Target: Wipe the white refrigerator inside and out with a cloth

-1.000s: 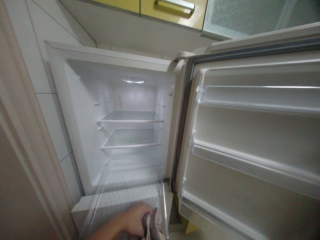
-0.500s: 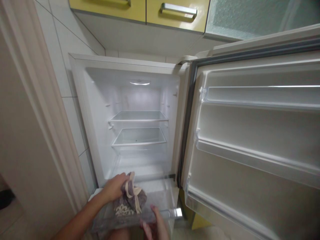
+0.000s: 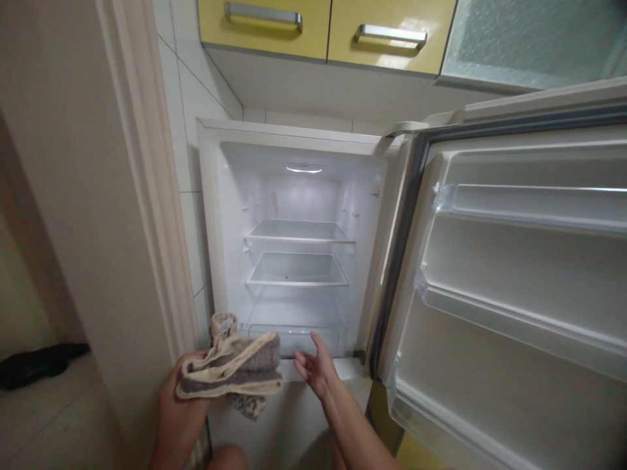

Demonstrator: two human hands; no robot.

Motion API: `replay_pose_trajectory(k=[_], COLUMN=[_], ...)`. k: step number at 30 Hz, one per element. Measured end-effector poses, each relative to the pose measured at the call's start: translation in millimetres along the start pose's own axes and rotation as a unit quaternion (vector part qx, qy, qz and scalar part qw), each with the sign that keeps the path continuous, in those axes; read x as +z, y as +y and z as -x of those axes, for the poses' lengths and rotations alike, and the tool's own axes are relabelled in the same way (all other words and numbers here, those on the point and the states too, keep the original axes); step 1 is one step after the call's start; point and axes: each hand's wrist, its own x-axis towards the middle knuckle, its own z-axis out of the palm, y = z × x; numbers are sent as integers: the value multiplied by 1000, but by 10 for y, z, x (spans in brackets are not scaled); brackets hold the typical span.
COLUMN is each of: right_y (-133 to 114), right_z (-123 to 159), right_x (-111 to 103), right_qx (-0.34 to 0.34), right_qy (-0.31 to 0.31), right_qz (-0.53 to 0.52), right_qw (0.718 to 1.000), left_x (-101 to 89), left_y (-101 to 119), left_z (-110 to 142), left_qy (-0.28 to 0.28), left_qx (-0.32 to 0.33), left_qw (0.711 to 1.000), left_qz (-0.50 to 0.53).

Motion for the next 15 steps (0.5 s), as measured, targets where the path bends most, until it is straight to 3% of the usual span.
replay_pose_trajectory(k=[3,7,9,12,15], right_y=[-24,141,288,487,542], right_z=[-40,101,256,518,674], right_x=[31,-166,-271,-332,-328], right_qx=[-63,-115,-83,-64,-117], right_qy=[-35,-109,-196,-329,-341], right_qz=[-36,-45,16,114,188], right_qw=[997,986,977,935,913], left_x=[-12,69,198,487,728], left_y=[-102,-390,-542,-689,-758], left_z=[78,174,265,472,649], left_qy=[-19,-61,-88,-150,-255], left_qx=[-41,-70,-73,-57,-24], left_qw=[999,995,993,987,967], left_qz=[12,18,19,11,-6])
